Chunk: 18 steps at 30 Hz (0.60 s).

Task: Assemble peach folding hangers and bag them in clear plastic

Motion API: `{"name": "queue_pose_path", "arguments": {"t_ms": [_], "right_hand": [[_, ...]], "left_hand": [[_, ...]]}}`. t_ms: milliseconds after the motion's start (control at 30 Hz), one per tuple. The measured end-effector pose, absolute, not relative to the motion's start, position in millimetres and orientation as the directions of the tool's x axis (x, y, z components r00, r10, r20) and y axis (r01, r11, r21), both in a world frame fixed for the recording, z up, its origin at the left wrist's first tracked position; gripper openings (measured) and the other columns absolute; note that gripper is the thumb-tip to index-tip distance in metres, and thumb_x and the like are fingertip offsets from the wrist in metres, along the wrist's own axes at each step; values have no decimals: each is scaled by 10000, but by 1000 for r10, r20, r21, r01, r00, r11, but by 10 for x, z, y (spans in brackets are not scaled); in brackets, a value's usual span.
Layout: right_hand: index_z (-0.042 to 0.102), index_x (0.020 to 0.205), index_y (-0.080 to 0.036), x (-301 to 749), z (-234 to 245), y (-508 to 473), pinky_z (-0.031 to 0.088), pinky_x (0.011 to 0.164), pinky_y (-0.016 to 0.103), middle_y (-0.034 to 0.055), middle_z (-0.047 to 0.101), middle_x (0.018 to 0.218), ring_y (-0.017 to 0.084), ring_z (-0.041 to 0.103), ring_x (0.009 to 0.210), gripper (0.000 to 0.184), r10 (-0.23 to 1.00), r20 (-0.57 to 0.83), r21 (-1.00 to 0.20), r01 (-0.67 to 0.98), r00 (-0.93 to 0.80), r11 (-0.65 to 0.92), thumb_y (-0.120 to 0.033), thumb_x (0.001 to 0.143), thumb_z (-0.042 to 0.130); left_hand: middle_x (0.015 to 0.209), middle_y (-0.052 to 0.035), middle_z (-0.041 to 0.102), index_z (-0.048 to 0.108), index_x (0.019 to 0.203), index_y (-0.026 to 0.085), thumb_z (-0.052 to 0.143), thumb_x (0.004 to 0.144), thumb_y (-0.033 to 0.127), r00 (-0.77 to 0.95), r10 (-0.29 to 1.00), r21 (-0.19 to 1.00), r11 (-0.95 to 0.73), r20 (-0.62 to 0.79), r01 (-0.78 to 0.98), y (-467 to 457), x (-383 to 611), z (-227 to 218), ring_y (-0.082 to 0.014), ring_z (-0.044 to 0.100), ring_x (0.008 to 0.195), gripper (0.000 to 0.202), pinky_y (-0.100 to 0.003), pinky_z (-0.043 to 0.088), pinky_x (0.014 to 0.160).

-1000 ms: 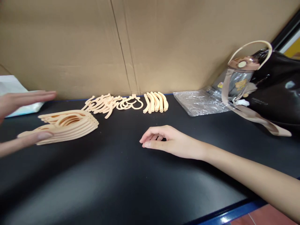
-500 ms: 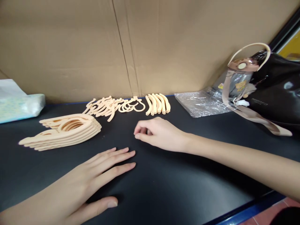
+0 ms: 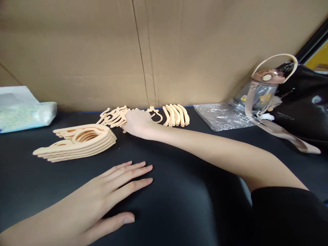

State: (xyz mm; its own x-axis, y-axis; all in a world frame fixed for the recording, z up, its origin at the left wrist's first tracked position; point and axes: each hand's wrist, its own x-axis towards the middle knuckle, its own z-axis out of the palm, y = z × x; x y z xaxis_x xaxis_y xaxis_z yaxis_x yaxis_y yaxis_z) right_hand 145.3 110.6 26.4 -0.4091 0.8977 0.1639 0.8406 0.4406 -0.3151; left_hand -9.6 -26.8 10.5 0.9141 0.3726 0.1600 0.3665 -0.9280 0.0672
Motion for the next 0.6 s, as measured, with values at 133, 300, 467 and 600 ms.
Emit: {"name": "queue_pose_path", "arguments": {"t_ms": [133,300,467,600], "right_hand": [[712,833,-115,1449,342,1142,440,614,281,125,735,782,219,688,733,183,927,91,-388,844,-365,371,-265,792,615],[689,696,-112,1653,417,1092,395,562,268,74,655,596,166,610,589,259,953,84,-463,835,-292,297,-317,804,574],[660,630,-143,2138,352,703,339,524,260,18,607,549,120,529,520,257,955,98,-499,816,-281,292,-310,799,561],[688,741,-185,2447,247,205,351,564,259,-12,633,601,124,545,548,157,964,44,-407,876,-262,257,-301,803,601]], "left_hand": [[1518,-53,501,497,1435,227,538,981,416,912,376,105,-926,166,362,-251,-90,68,-274,509,1370,494,-484,477,1098],[1502,-53,526,511,1420,241,545,978,376,904,392,129,-919,170,374,-259,-87,64,-264,515,1367,464,-472,455,1121],[1511,-64,521,491,1426,232,542,974,343,867,439,114,-898,236,424,-294,-84,35,-243,496,1384,468,-408,459,1125],[1529,-109,484,451,1446,190,520,974,286,725,552,45,-807,413,589,-256,-10,-37,-287,398,1445,487,-452,422,1145]]}}
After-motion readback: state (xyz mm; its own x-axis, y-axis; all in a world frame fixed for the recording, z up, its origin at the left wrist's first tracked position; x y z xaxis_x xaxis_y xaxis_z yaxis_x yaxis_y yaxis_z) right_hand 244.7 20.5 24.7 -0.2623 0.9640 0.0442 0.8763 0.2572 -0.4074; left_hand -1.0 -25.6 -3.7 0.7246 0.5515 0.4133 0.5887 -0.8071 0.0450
